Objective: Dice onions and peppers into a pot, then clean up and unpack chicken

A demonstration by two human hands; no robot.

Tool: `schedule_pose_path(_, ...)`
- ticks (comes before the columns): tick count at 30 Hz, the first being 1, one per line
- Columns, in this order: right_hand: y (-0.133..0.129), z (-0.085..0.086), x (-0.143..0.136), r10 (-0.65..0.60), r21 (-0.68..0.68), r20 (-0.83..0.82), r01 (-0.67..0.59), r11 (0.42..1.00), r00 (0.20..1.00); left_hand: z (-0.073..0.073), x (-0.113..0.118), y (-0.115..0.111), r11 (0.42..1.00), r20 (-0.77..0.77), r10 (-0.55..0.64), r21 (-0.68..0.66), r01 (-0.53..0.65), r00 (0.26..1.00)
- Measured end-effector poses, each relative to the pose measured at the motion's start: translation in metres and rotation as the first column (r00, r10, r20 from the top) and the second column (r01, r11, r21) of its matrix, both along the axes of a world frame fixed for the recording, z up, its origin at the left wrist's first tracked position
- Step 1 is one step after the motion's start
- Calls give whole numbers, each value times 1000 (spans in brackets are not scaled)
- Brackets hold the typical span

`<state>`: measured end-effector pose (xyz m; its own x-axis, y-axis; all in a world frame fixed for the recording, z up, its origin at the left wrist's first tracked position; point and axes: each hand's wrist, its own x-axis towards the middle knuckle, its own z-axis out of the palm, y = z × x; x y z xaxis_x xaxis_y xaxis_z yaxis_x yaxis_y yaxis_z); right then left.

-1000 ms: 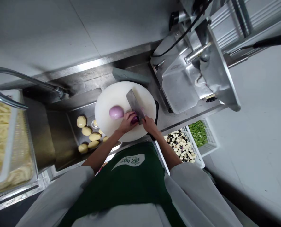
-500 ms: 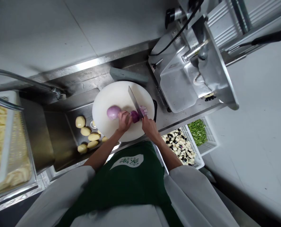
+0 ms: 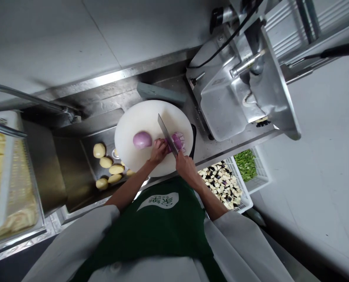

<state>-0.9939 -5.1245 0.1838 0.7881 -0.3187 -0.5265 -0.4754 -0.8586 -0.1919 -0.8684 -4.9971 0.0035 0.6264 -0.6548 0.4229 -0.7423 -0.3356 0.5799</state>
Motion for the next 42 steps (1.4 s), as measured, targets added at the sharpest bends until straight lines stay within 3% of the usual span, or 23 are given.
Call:
schedule_pose_path(4, 7, -1, 0, -1, 3, -30, 1, 1000, 1000, -3, 0, -1, 1000, -6, -6, -6, 6, 1000)
schedule_pose_path(11, 11, -37, 28, -46, 56, -17, 46, 997, 999, -7, 1, -2, 1000, -51, 4, 6, -4, 999)
schedule_pose_path(15, -1, -46, 30, -23, 68, 42, 20, 997, 999, -2, 0, -2, 999, -84, 35, -7, -36, 996)
schedule_pose_path(20, -15, -38, 29, 5, 58, 67, -9, 998, 998, 13, -8, 11, 995, -88, 75, -66, -81, 993)
schedule_pose_path(23, -15, -27, 25, -7, 55, 96, 1, 998, 995, 24, -15, 31, 972, -94, 187, -128, -198, 978)
schedule_pose_path(27, -2, -10, 17, -26, 75, 134, 16, 997, 991, 42, -3, 66, 854, -62, 442, -274, -441, 895)
schedule_pose_path(29, 9, -4, 15, -16, 98, 143, 2, 995, 990, 50, 13, 81, 788, -62, 551, -289, -544, 832)
schedule_pose_path(30, 15, -3, 16, -5, 112, 144, -11, 994, 990, 52, 22, 86, 789, -69, 558, -266, -554, 827)
schedule_pose_path(32, 27, -4, 19, 20, 135, 132, -38, 990, 991, 54, 38, 94, 876, -98, 444, -160, -454, 891)
schedule_pose_path(34, 35, -7, 23, 42, 139, 110, -57, 989, 993, 53, 49, 100, 960, -146, 272, -33, -279, 951)
schedule_pose_path(36, 38, -13, 27, 64, 126, 88, -75, 989, 994, 53, 53, 108, 990, -187, 139, 50, -132, 972)
schedule_pose_path(38, 36, -18, 29, 104, 119, 72, -112, 987, 992, 58, 53, 119, 994, -222, -24, 101, 47, 975)
schedule_pose_path(40, 32, -22, 28, 159, 113, 54, -164, 980, 986, 68, 52, 131, 950, -245, -227, 158, 270, 943)
schedule_pose_path(42, 29, -25, 25, 211, 99, 36, -213, 972, 977, 78, 48, 141, 914, -229, -304, 205, 351, 925)
